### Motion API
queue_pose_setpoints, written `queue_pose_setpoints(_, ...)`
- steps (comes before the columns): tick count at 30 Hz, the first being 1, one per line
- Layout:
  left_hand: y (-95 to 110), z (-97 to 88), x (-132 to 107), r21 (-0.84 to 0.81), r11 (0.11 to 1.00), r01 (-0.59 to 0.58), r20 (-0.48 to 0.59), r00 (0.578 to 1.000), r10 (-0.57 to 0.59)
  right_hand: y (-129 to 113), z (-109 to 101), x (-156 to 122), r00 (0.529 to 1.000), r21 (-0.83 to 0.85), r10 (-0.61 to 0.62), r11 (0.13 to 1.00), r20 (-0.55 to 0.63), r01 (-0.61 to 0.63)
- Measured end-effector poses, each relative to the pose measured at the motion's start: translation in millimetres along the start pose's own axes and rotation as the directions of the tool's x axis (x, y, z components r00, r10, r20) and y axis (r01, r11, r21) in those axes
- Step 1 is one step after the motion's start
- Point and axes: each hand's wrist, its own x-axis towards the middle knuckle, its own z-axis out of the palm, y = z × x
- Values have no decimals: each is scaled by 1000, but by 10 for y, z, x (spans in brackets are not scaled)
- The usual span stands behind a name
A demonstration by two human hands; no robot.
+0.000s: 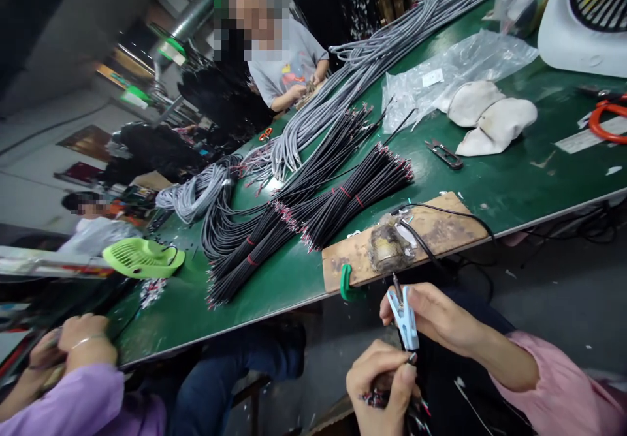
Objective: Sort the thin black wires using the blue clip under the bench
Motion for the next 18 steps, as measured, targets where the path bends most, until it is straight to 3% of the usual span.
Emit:
queue_pose_setpoints(7,-49,40,11,-11,999,32,22,999,-32,-30,45,21,1000,27,-21,999,19,20)
queue_pose_setpoints(12,-12,46,4,-22,993,118,36,992,-118,51,-139,3,998,79,56,995,-17,-55)
queue_pose_setpoints(15,23,31,-22,22,993,116,61,991,-117,59,-301,-100,995,-27,19,999,-103,-22)
queue_pose_setpoints(18,-4,-4,-98,61,989,137,78,987,-141,14,-354,-293,998,-294,-21,956,-67,1)
